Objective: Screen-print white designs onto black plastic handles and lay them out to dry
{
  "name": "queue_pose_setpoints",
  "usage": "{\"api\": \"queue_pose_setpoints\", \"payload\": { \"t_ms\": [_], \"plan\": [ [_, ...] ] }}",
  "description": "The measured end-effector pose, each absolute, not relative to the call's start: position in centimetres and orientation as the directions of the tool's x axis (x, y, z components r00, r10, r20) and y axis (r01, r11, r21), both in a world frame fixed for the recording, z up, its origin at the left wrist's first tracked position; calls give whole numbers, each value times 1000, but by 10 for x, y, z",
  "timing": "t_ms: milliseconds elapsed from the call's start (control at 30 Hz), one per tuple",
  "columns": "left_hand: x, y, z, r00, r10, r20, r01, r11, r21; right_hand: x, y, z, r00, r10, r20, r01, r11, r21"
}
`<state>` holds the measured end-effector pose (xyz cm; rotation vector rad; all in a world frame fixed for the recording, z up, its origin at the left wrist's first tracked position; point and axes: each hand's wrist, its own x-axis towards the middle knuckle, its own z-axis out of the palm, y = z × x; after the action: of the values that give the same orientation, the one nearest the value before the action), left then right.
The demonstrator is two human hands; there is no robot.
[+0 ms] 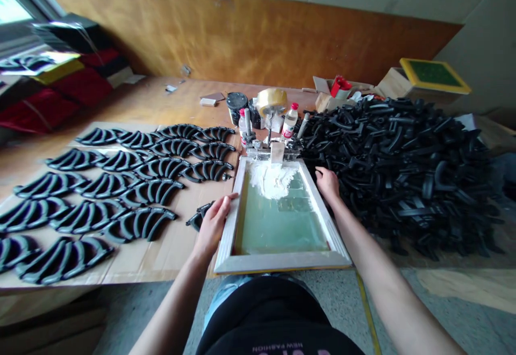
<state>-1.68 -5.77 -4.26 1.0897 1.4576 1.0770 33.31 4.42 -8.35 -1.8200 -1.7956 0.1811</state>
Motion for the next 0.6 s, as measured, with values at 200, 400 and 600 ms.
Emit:
{"api": "queue_pose_setpoints", "payload": {
  "t_ms": [200, 400, 600],
  "plan": [
    [-19, -62, -118, -90, 939, -332, 187, 343, 920, 269, 79, -55, -191, 893, 408, 859, 354, -370],
    [-22, -60, -135, -65, 939, -338, 264, 342, 902, 228, 73, -70, -379, 917, 126, 894, 398, -204],
    [-21, -60, -133, -96, 936, -340, 291, 353, 889, 251, 32, -66, -743, 660, 116, 630, 747, -214]
  ]
}}
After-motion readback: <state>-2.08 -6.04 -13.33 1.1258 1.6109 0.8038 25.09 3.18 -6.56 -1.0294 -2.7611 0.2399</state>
